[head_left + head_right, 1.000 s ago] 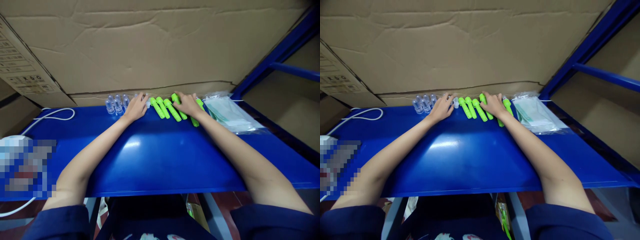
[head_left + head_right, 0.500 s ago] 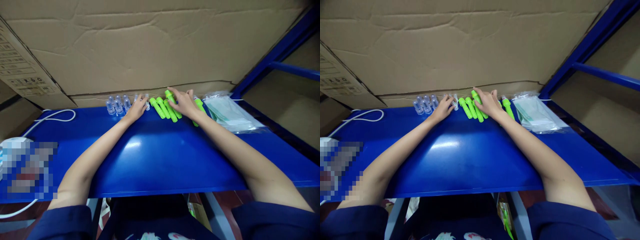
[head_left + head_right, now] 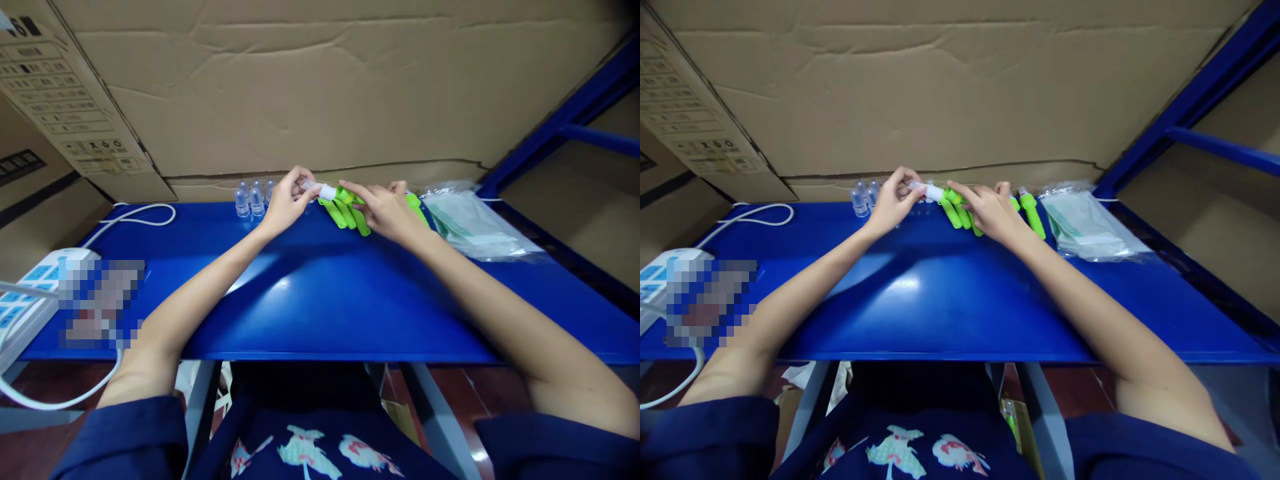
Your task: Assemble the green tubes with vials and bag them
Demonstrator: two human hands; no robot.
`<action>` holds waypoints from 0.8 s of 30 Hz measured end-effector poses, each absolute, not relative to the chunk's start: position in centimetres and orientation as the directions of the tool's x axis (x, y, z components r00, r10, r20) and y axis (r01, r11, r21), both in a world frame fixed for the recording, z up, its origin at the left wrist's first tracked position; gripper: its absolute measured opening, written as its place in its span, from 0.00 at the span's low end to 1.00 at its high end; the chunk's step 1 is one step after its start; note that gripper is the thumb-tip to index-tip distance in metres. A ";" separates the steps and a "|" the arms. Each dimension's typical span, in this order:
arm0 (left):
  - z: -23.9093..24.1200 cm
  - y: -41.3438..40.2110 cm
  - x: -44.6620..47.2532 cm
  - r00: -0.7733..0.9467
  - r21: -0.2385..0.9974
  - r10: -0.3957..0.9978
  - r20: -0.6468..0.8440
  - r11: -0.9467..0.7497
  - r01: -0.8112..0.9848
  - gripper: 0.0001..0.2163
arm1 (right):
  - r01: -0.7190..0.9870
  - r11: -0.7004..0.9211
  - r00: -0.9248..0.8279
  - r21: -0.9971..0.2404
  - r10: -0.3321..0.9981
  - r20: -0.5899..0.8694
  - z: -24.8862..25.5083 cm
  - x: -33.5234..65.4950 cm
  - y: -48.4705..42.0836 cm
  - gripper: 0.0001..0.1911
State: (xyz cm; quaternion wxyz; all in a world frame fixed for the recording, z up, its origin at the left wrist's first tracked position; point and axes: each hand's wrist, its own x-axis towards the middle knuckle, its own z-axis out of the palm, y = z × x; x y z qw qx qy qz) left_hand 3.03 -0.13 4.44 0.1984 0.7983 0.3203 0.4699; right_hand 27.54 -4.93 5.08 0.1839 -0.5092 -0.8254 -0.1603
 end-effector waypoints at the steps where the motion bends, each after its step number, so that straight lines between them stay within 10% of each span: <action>1: 4.6 -0.6 3.3 0.356 0.627 0.699 0.620 -0.715 0.310 0.13 | 0.896 0.437 -0.421 0.079 0.780 0.463 5.1 27.4 -5.1 0.31; 24: 2.0 2.7 5.4 0.296 0.766 0.783 0.548 -0.611 0.199 0.17 | 0.853 0.521 -0.471 0.008 0.764 0.440 3.6 27.1 -2.3 0.31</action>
